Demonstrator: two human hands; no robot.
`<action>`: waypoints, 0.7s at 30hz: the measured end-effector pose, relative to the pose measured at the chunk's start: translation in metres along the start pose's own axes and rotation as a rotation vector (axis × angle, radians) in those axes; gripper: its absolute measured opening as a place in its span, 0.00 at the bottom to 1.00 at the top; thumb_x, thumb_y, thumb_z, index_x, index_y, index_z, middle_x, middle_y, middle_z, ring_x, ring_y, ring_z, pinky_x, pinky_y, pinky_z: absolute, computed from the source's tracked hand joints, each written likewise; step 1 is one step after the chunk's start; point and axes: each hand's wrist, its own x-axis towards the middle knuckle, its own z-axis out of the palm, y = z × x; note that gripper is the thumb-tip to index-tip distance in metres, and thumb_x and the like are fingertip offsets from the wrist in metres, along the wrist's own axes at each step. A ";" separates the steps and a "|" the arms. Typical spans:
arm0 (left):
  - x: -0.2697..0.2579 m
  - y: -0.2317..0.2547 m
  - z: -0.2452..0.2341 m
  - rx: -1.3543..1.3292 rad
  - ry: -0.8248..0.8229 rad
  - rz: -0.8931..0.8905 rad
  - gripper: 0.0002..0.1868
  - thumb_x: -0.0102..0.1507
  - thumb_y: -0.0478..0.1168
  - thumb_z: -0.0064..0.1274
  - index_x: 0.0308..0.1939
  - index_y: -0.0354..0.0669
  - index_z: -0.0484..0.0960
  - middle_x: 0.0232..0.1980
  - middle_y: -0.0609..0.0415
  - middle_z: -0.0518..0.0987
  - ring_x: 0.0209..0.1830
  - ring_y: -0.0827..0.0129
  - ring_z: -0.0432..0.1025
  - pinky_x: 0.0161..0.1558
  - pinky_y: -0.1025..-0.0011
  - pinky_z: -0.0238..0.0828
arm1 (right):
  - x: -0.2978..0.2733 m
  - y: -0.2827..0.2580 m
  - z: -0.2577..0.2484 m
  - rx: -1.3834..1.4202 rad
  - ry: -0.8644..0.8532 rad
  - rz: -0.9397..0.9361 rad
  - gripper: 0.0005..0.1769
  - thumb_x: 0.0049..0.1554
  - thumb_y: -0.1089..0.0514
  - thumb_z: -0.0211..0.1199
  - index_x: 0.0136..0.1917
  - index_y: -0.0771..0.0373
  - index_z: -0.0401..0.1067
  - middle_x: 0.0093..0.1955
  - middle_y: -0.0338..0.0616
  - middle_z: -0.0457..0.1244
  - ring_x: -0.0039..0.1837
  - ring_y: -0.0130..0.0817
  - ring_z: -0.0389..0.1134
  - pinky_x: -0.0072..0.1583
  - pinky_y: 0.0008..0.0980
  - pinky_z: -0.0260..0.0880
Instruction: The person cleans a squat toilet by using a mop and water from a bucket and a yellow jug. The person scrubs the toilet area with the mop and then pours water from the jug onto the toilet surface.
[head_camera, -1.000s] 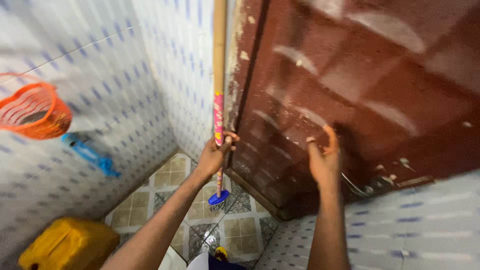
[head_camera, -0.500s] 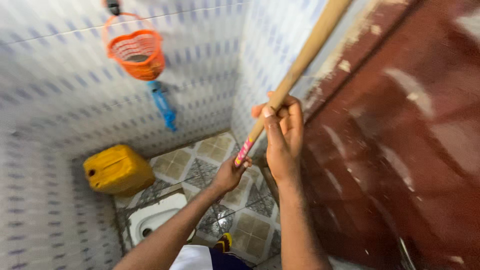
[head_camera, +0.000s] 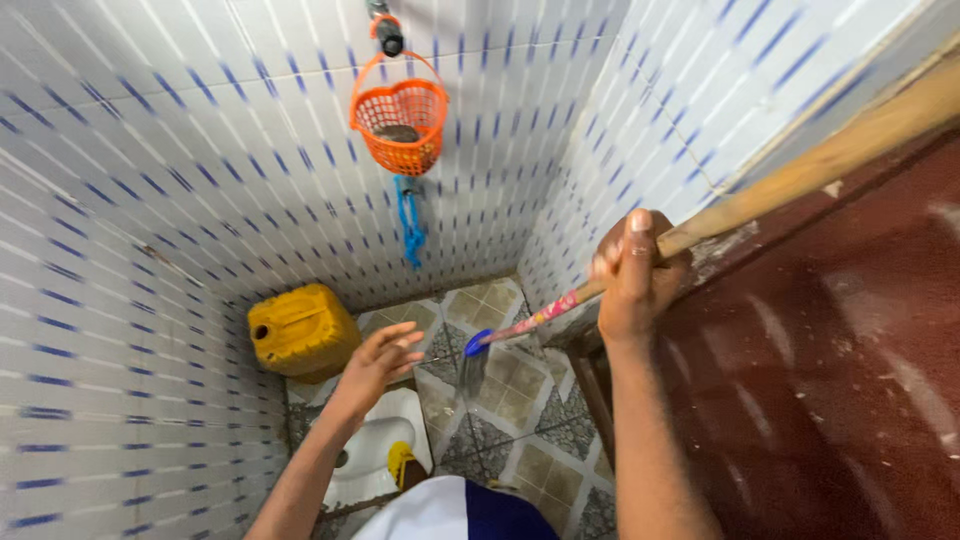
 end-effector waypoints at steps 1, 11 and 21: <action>-0.010 0.010 -0.010 -0.007 0.091 -0.017 0.24 0.70 0.46 0.42 0.70 0.48 0.70 0.69 0.55 0.78 0.62 0.67 0.76 0.63 0.67 0.68 | 0.002 0.011 0.003 -0.077 -0.064 0.022 0.19 0.69 0.50 0.56 0.38 0.57 0.61 0.31 0.31 0.55 0.34 0.20 0.57 0.39 0.26 0.61; -0.038 0.013 -0.028 -0.254 0.161 0.051 0.23 0.70 0.46 0.41 0.69 0.45 0.71 0.68 0.53 0.79 0.62 0.63 0.75 0.63 0.65 0.69 | -0.101 0.192 -0.011 -0.698 -0.209 0.796 0.15 0.68 0.48 0.55 0.49 0.60 0.72 0.38 0.42 0.63 0.36 0.33 0.59 0.39 0.38 0.56; -0.046 0.036 0.008 -0.347 0.275 0.064 0.22 0.70 0.44 0.40 0.68 0.46 0.71 0.67 0.53 0.79 0.62 0.64 0.76 0.63 0.66 0.70 | -0.068 0.226 -0.030 -0.215 0.236 0.449 0.15 0.69 0.51 0.58 0.45 0.63 0.66 0.39 0.36 0.62 0.41 0.25 0.64 0.45 0.26 0.65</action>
